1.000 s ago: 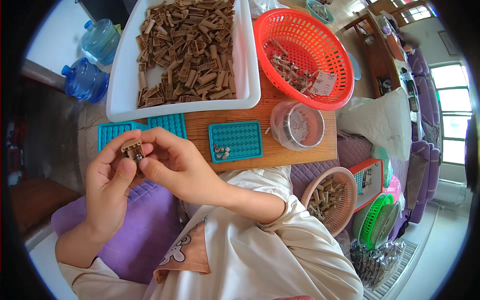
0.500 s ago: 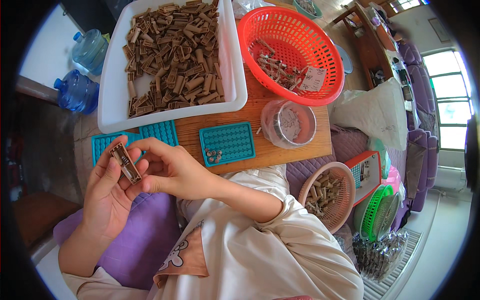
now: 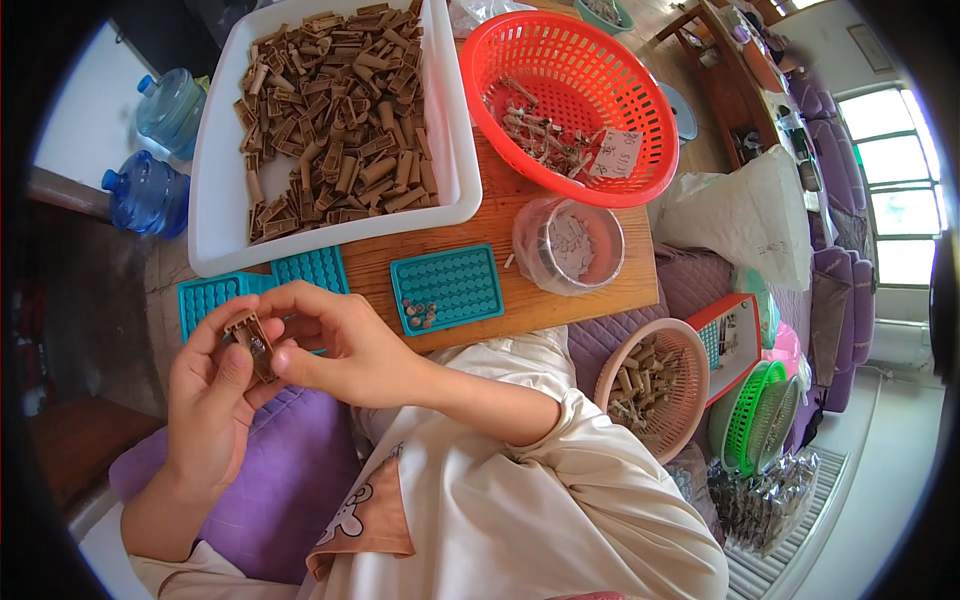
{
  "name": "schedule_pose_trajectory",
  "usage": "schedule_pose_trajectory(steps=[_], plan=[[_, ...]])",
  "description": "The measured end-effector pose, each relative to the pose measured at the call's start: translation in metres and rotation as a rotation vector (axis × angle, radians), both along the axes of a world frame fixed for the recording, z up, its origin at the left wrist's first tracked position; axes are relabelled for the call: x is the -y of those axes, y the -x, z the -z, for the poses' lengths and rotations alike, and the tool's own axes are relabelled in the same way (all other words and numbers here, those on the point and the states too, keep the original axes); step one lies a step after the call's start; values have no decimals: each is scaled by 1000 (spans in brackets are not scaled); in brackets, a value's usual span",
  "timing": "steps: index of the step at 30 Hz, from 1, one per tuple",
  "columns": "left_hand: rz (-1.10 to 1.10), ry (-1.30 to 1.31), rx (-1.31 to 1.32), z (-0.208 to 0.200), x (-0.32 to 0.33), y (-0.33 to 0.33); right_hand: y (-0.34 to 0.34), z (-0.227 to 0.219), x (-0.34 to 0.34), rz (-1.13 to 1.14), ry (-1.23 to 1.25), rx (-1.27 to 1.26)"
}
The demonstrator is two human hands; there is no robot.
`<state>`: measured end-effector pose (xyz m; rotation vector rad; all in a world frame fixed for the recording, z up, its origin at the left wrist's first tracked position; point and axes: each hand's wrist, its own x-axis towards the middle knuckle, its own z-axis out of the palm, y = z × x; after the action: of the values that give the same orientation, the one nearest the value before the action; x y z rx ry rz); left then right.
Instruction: The person assembles small plastic pieces by hand, inserting fasteners into holes in larger plastic housings.
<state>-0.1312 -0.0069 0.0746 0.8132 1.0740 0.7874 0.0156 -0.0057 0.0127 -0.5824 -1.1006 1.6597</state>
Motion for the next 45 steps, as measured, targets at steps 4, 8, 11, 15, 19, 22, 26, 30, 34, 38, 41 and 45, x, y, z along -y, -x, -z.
schedule_pose_trajectory(steps=[4, 8, 11, 15, 19, 22, 26, 30, 34, 38, 41, 45], plan=[[128, -151, -150, -1, 2, 3, 3, -4, 6, -38, 111, -38], [175, -276, -228, -2, 3, 3, 0, -8, 8, -34, 85, -34], [175, -317, -237, -2, 5, 2, 0, -12, 10, -23, 78, 7], [156, -316, -205, -2, 5, 2, 0, -14, 12, -5, 48, -18], [152, -354, -163, -4, 7, 1, 3, -15, 14, 19, 62, -10], [161, -431, -219, -3, 9, 1, 11, -12, 14, 157, 7, 9], [160, -446, -243, -5, 9, 1, 11, -11, 13, 136, 15, -53], [156, -382, -213, -5, 8, 2, 5, -13, 13, -11, 66, -71], [155, -343, -202, -4, 7, 2, 5, -13, 14, -27, 96, -87], [129, -304, -110, -4, 7, 2, 6, -13, 16, -14, 46, -128], [126, -329, -84, -1, 7, 3, 7, -16, 16, 53, 22, -10], [165, -446, -92, 0, 9, 4, 11, -18, 17, 192, -110, 184]])
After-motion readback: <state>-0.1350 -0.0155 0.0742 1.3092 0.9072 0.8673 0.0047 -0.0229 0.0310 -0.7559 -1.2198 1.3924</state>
